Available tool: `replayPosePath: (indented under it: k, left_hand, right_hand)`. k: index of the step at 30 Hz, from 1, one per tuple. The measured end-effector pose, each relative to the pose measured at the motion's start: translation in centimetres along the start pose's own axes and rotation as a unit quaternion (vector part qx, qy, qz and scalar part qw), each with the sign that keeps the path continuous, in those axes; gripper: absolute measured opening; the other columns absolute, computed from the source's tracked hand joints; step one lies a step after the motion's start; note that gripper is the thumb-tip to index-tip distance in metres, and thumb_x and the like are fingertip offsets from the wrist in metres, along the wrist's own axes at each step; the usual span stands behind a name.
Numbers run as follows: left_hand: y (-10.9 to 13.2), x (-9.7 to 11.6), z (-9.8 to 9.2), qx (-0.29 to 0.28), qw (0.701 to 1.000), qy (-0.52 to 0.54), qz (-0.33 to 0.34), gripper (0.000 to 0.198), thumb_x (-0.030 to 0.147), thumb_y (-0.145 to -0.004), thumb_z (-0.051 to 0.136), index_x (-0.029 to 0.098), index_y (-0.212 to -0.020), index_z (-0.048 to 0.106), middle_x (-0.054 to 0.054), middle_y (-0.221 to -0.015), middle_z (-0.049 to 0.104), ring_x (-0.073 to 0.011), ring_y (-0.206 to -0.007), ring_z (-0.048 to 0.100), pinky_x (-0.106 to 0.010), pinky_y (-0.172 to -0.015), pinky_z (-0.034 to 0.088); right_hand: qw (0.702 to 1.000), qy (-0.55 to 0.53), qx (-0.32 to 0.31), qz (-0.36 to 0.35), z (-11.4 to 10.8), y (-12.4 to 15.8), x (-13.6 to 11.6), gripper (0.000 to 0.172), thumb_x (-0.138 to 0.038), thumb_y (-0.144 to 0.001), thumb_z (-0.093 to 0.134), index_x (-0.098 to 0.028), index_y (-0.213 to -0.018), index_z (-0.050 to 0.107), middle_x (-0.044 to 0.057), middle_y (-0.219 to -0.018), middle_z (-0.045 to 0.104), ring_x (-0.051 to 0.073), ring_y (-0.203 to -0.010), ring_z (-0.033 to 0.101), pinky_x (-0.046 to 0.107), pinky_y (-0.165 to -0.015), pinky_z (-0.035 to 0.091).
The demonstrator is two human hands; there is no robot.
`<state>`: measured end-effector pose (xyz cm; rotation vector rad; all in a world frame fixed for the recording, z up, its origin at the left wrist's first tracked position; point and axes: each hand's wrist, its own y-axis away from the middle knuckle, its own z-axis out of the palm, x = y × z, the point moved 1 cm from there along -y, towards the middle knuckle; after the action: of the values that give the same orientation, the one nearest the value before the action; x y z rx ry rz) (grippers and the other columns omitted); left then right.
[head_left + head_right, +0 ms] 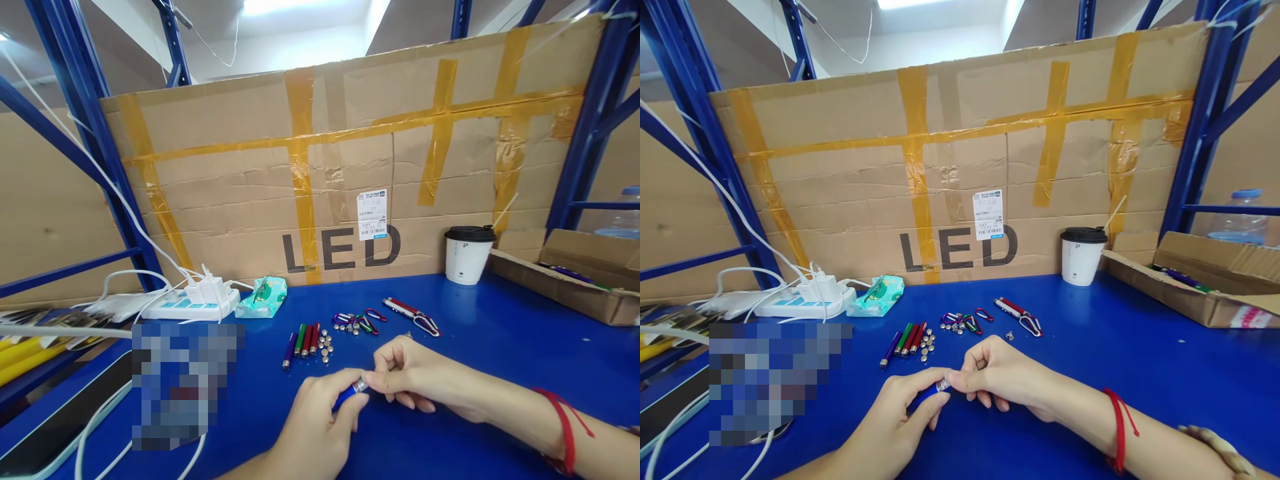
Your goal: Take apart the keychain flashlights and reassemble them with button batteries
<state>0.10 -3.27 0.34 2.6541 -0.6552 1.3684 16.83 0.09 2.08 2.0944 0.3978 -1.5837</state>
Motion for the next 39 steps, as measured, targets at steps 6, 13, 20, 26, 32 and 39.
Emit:
replayPosePath:
  k: [6,13,20,26,32,39]
  left_hand:
    - [-0.4,-0.5,0.0,0.01,0.999,0.037,0.004,0.025,0.027,-0.086,0.042,0.019,-0.101,0.06,0.002,-0.057,0.05,-0.0143,-0.059,0.046,-0.023,-0.061,0.034]
    - [-1.3,-0.9,0.0,0.027,0.983,0.179,-0.001,0.031,0.037,-0.079,0.044,0.012,-0.096,0.051,0.004,-0.054,0.043,-0.012,-0.053,0.039,-0.024,-0.057,0.031]
    - [-0.9,-0.4,0.1,-0.031,0.983,0.181,0.009,0.028,0.039,-0.08,0.043,0.014,-0.091,0.049,0.005,-0.053,0.042,-0.0123,-0.053,0.037,-0.025,-0.059,0.03]
    - [-0.4,-0.3,0.0,-0.062,0.987,0.148,0.012,0.018,0.035,-0.082,0.043,0.017,-0.084,0.044,0.004,-0.054,0.048,-0.0139,-0.061,0.043,-0.027,-0.067,0.031]
    - [-0.3,-0.3,0.0,-0.061,0.989,0.137,0.014,0.013,0.031,-0.083,0.042,0.019,-0.078,0.038,0.004,-0.055,0.049,-0.0132,-0.059,0.044,-0.026,-0.065,0.031]
    - [-0.4,-0.2,0.2,-0.027,0.989,0.143,0.003,0.011,0.025,-0.08,0.042,0.02,-0.074,0.035,0.005,-0.053,0.045,-0.0121,-0.054,0.042,-0.024,-0.059,0.031]
  right_hand:
    - [0.999,0.02,0.016,-0.019,0.3,-0.4,0.5,0.046,-0.053,-0.062,0.073,-0.016,-0.056,0.047,-0.006,-0.042,0.045,0.003,-0.033,0.033,0.012,-0.028,0.024]
    - [0.969,0.111,0.119,-0.187,-0.7,-1.0,0.5,0.037,-0.047,-0.065,0.075,-0.014,-0.076,0.063,-0.002,-0.06,0.056,0.006,-0.04,0.046,0.016,-0.037,0.036]
    - [0.925,0.127,0.022,-0.359,-1.9,-1.1,0.4,0.018,-0.035,-0.07,0.076,-0.017,-0.07,0.071,0.002,-0.076,0.058,0.009,-0.056,0.054,0.016,-0.044,0.044]
    - [0.904,0.15,0.029,-0.398,-1.9,-1.1,0.4,0.018,-0.034,-0.069,0.077,-0.018,-0.066,0.07,0.0,-0.071,0.056,0.007,-0.054,0.051,0.016,-0.044,0.042]
    - [0.938,0.122,0.019,-0.323,-1.4,-0.8,0.4,0.029,-0.042,-0.068,0.075,-0.015,-0.061,0.068,0.0,-0.069,0.054,0.006,-0.048,0.049,0.017,-0.043,0.043]
    - [0.982,0.097,0.02,-0.159,-1.2,-0.9,0.7,0.036,-0.046,-0.062,0.076,-0.013,-0.061,0.064,-0.002,-0.059,0.052,0.005,-0.038,0.046,0.015,-0.034,0.033]
